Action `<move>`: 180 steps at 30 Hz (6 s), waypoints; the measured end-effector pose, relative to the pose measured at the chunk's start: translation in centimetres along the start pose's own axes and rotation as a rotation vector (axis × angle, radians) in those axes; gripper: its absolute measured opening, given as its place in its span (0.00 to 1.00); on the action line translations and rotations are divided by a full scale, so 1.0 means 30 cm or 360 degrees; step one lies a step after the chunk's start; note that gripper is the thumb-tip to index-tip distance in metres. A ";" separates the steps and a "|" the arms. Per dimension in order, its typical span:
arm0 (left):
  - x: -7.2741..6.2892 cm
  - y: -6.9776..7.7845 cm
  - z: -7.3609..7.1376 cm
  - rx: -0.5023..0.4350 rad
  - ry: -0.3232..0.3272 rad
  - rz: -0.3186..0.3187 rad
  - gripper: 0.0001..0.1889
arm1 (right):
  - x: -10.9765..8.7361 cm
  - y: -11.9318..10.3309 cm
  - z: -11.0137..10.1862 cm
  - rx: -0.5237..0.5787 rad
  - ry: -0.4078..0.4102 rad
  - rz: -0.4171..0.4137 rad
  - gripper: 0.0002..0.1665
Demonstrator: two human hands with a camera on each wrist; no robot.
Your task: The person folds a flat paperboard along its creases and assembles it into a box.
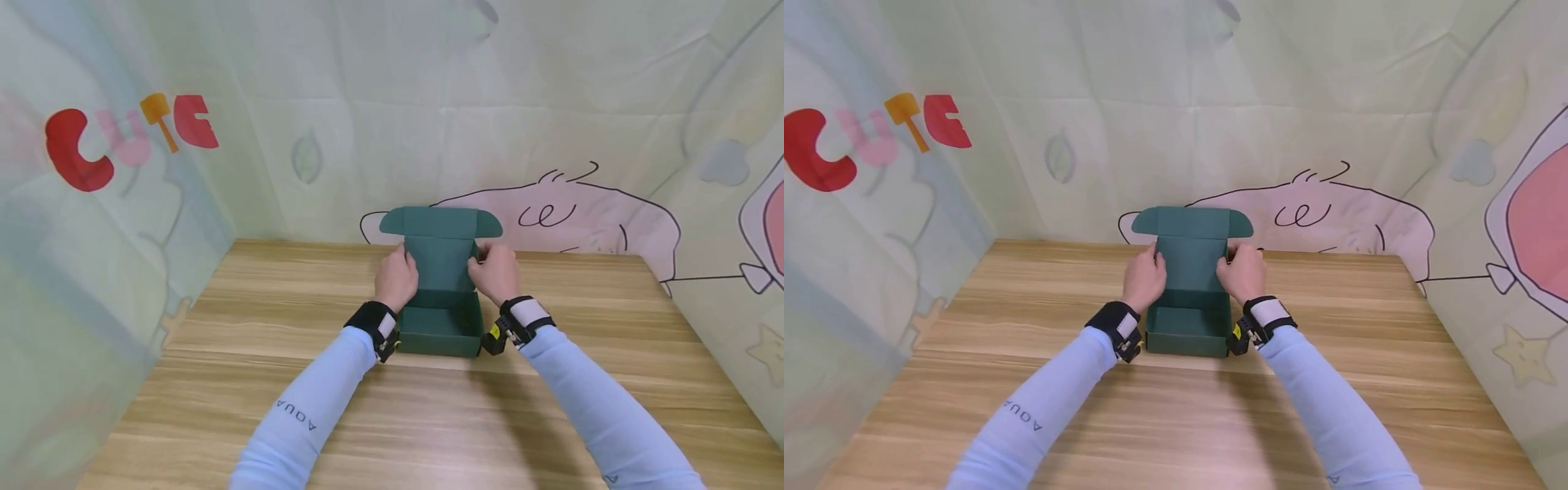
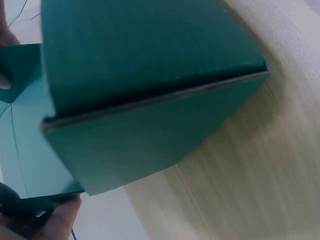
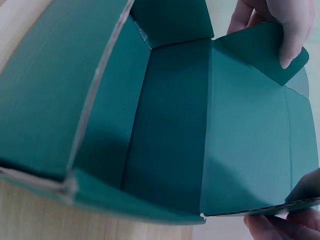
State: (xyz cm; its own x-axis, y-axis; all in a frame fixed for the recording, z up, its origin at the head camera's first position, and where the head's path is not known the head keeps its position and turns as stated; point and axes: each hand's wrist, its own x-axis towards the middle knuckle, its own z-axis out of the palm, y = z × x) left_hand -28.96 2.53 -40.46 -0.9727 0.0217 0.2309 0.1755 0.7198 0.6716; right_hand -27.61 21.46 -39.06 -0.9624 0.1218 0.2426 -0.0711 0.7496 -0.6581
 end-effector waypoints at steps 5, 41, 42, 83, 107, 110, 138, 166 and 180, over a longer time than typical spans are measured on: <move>-0.006 -0.004 -0.008 -0.0244 -0.0023 -0.0056 0.27 | 0.003 0.008 -0.012 0.0208 -0.0069 0.0119 0.26; -0.061 -0.064 -0.036 -0.1240 -0.0261 -0.0253 0.29 | -0.072 0.110 -0.026 0.0992 -0.0245 0.0072 0.37; -0.062 -0.067 -0.035 -0.1246 -0.0264 -0.0247 0.28 | -0.076 0.113 -0.028 0.0985 -0.0253 0.0056 0.36; -0.104 -0.142 -0.022 -0.1389 -0.0311 -0.0142 0.24 | -0.162 0.189 -0.010 0.0943 -0.0173 -0.0288 0.28; -0.107 -0.224 -0.033 -0.1236 -0.0511 0.0416 0.17 | -0.178 0.243 0.008 0.1035 -0.0208 -0.0652 0.25; -0.109 -0.233 -0.037 -0.1120 -0.0502 0.0487 0.18 | -0.182 0.250 0.008 0.0993 -0.0217 -0.0683 0.27; -0.144 -0.222 -0.108 -0.1139 -0.0643 0.0593 0.25 | -0.202 0.288 0.009 0.0912 -0.0349 -0.0638 0.45; -0.076 -0.210 -0.122 -0.1069 -0.0678 -0.0439 0.31 | -0.113 0.231 -0.095 0.1020 -0.0715 0.0205 0.40; -0.075 -0.126 -0.120 -0.0759 -0.0831 -0.0493 0.39 | -0.072 0.139 -0.097 0.0801 -0.1184 0.0405 0.54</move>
State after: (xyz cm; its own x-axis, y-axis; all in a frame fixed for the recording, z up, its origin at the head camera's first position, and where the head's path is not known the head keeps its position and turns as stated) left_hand -26.89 -2.75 -40.97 -0.9128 0.2774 -0.2997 -0.1855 0.3723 0.9094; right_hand -25.07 26.21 -40.26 -0.8726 -0.3350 -0.3555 0.2271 0.3663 -0.9024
